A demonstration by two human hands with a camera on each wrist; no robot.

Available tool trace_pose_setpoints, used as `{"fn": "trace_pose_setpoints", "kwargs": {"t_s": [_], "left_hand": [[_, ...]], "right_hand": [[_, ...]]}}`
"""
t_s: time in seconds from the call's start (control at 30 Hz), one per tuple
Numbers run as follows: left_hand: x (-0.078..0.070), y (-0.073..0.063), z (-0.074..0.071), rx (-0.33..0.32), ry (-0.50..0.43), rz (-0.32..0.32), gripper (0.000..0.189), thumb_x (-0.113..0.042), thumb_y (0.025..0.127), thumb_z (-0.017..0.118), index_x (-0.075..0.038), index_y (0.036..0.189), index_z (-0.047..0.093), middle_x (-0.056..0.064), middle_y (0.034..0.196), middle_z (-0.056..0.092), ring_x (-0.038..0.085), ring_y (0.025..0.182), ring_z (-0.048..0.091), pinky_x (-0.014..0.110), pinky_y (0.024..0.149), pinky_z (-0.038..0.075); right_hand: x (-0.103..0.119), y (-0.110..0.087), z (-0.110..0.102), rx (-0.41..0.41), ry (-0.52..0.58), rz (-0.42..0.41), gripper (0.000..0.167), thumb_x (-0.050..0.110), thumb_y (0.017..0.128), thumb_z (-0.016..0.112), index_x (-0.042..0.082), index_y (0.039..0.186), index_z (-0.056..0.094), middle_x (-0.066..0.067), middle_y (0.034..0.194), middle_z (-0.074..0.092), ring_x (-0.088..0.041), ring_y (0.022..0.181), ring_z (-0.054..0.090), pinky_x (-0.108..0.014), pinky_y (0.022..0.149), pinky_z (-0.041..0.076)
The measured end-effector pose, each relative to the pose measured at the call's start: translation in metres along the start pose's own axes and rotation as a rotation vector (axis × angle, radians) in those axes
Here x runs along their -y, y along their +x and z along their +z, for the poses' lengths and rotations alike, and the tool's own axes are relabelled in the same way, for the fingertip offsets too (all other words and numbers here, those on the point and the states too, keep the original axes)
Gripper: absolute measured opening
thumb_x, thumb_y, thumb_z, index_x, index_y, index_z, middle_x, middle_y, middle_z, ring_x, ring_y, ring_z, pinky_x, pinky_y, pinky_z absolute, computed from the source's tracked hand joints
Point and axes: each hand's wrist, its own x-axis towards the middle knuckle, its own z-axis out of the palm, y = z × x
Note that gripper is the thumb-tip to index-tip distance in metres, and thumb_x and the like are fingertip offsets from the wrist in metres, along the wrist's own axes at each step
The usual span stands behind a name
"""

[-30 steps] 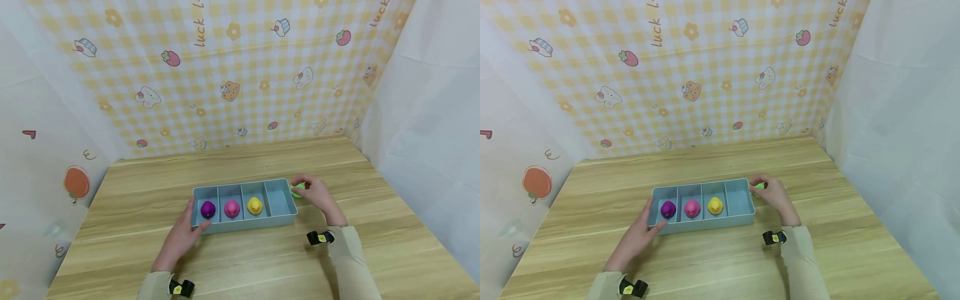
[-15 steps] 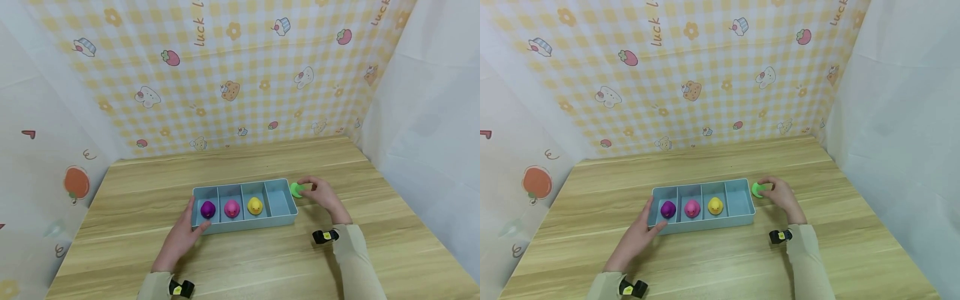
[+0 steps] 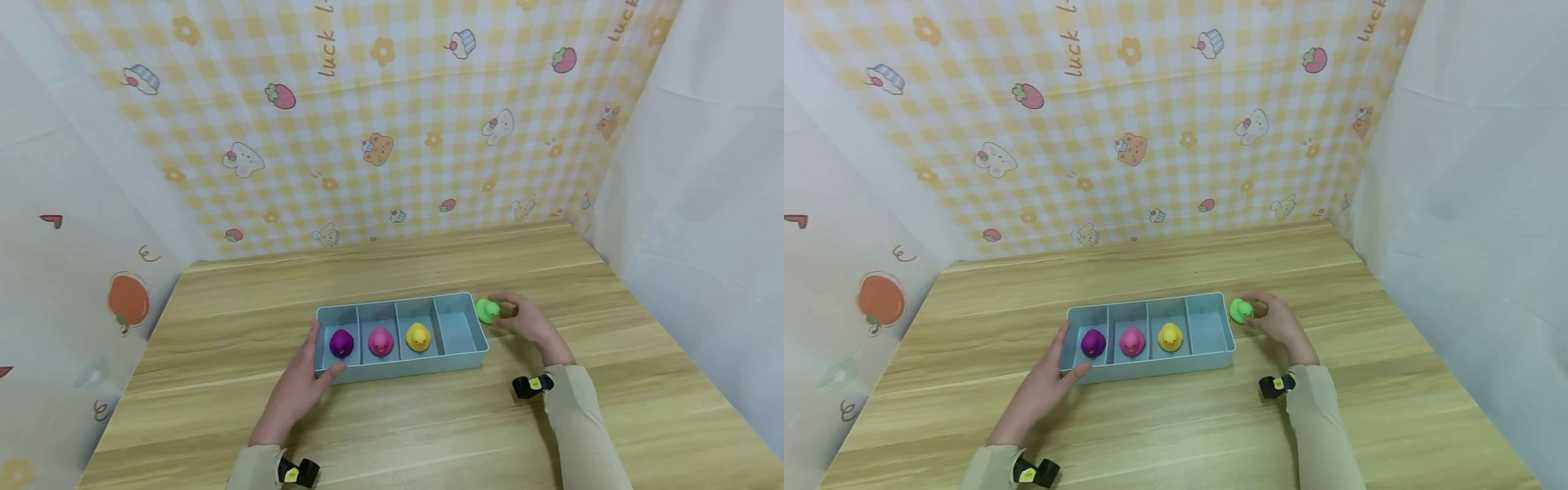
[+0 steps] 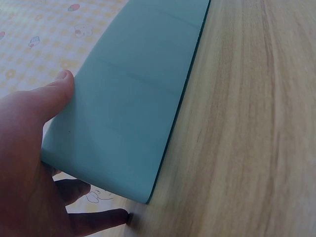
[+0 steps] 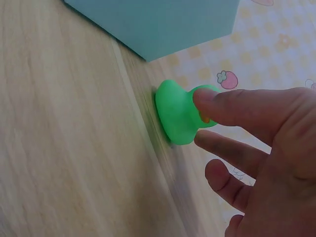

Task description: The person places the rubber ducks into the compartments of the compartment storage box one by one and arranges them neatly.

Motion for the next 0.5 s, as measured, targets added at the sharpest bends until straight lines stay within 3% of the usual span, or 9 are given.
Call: {"fn": "trace_pose_setpoints", "kwargs": {"t_s": [0.2,0.5], "left_hand": [[0.0001,-0.0003,0.0005,-0.001,-0.003,-0.003,0.093,-0.049,0.091,0.058,-0.018,0.155,-0.002,0.017,0.159,0.015,0.042,0.142,0.022,0.058,0.112,0.026],[-0.0008,0.0002,0.0009,0.002,0.0,-0.015,0.093,-0.05,0.091,0.058,-0.019,0.155,-0.003,0.017,0.159,0.015,0.043,0.141,0.024,0.058,0.111,0.026]], "right_hand": [[-0.0041,0.0019,0.0023,0.024,0.024,0.014,0.055,-0.001,0.082,0.068,0.005,0.134,0.052,-0.025,0.137,0.048,-0.022,0.083,0.047,-0.028,0.063,0.044],[-0.0064,0.0028,0.0058,0.007,0.061,0.027,0.05,0.0,0.082,0.067,0.006,0.131,0.056,-0.026,0.134,0.05,-0.021,0.081,0.049,-0.027,0.062,0.046]]}}
